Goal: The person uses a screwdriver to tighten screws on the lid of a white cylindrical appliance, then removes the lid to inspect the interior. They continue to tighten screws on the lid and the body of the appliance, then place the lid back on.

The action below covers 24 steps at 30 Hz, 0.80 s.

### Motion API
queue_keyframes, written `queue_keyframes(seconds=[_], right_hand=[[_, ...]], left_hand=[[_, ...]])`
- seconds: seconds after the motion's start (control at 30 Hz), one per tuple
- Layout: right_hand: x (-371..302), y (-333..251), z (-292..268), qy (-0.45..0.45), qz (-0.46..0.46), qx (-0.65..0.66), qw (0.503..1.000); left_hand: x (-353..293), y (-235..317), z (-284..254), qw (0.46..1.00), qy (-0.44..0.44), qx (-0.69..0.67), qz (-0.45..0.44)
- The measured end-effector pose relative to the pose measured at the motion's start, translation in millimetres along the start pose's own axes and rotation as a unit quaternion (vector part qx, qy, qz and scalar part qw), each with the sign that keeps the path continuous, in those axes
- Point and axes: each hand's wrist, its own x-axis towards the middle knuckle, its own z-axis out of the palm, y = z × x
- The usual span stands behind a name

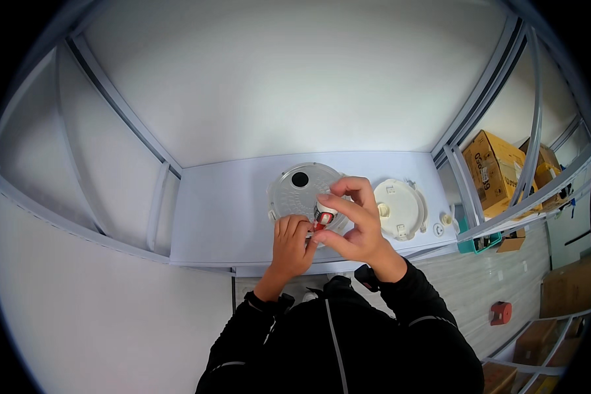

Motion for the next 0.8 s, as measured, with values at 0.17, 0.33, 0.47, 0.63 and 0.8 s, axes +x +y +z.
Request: queue_keyframes(seconds=[0.17,0.33,0.47,0.63,0.8], right_hand=[[-3,-2,2,0.025,0.055,0.068,0.996],[11,-6,-3,0.012,-0.010,0.014,1.000],[-4,-3,-1,0.023,0.047,0.027,0.998],[7,-6,-4,0.005,0.040,0.034,0.999],[0,-6,-4,-0.020,0.035,0.001,0.999]], left_hand=[[1,2,0,1.000,0.002,-0.003,-0.003],[0,1,1,1.000,0.013,0.001,0.007],[3,5,-1,1.000,0.008,-0.008,-0.003],[2,3,-2,1.000,0.001,0.001,-0.008],[2,4,0,1.000,0.008,-0.002,-0.002]])
